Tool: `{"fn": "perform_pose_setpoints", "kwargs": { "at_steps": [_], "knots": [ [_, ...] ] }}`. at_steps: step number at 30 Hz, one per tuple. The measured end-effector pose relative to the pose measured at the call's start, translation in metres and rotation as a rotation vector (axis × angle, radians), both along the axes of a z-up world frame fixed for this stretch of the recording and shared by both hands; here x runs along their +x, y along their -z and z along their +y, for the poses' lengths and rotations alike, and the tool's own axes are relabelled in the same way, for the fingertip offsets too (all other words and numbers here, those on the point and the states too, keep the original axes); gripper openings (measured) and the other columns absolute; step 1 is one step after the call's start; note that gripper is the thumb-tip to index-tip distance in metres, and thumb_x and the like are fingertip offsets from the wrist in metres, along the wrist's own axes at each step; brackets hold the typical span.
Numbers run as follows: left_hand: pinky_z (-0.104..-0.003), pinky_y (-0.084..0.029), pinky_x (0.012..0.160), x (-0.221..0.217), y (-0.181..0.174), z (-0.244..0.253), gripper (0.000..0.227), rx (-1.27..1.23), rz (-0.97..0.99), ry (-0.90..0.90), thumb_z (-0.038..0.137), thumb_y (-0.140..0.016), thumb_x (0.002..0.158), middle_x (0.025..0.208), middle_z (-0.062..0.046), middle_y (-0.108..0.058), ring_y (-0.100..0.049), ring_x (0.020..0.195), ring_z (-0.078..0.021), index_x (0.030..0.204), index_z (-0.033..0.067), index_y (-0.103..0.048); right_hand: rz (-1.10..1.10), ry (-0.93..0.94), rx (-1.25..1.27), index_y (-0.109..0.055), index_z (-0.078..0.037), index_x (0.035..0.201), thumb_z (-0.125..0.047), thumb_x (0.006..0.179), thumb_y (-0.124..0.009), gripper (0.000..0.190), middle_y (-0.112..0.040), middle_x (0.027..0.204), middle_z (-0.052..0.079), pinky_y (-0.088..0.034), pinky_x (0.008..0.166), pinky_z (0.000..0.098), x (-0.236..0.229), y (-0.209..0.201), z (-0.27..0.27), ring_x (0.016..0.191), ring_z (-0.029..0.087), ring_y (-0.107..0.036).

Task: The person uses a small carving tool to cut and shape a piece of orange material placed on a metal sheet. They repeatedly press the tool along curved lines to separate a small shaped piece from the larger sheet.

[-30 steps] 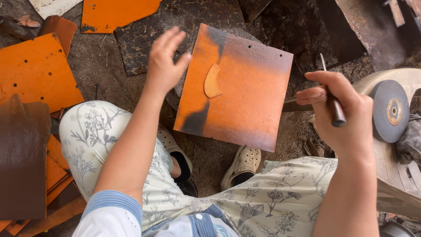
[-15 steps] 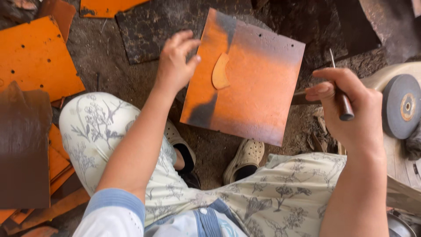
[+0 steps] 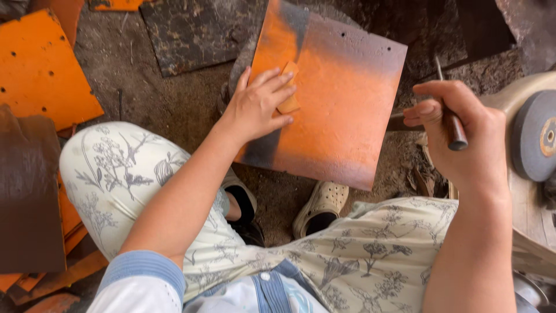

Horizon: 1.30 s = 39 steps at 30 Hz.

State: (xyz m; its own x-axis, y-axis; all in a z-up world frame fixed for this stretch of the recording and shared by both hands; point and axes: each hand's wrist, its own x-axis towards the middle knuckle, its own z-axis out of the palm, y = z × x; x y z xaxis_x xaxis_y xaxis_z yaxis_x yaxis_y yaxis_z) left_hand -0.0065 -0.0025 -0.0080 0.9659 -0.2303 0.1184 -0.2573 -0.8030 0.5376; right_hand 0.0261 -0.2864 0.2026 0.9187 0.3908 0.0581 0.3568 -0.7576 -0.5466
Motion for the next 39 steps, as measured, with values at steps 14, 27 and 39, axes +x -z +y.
{"fn": "perform_pose_setpoints", "kwargs": {
  "at_steps": [14,27,39],
  "knots": [
    [-0.066,-0.031,0.115,0.008,-0.009,-0.003,0.047,0.113,-0.027,0.051,0.030,-0.082,0.081,0.145,-0.013,-0.057,-0.048,0.141,-0.0264,0.120,0.0056,-0.074,0.369,-0.027,0.537,-0.049,-0.007,0.117,-0.021,0.115,-0.035,0.020,-0.062,0.092,0.005,-0.061,0.064,0.0300,0.088,0.091,0.016,0.079,0.016,-0.066],
    [-0.065,-0.047,0.102,0.020,-0.024,-0.007,0.034,0.070,0.014,0.079,0.017,-0.084,0.071,0.134,-0.018,-0.061,-0.052,0.136,-0.0339,0.098,0.0010,-0.071,0.427,0.011,0.960,-0.051,-0.005,0.096,-0.010,0.106,-0.070,0.022,-0.065,0.089,0.005,-0.064,0.075,0.0294,0.093,0.231,0.086,0.082,0.013,-0.072],
    [-0.062,-0.046,0.105,0.021,-0.027,-0.007,0.035,0.073,0.049,0.069,0.018,-0.085,0.071,0.135,-0.015,-0.062,-0.052,0.137,-0.0304,0.099,0.0027,-0.071,0.284,-0.075,0.823,-0.050,-0.004,0.088,-0.013,0.105,-0.073,0.030,-0.066,0.079,0.006,-0.062,0.063,0.0284,0.108,0.224,0.090,0.072,0.013,-0.072]
  ]
}}
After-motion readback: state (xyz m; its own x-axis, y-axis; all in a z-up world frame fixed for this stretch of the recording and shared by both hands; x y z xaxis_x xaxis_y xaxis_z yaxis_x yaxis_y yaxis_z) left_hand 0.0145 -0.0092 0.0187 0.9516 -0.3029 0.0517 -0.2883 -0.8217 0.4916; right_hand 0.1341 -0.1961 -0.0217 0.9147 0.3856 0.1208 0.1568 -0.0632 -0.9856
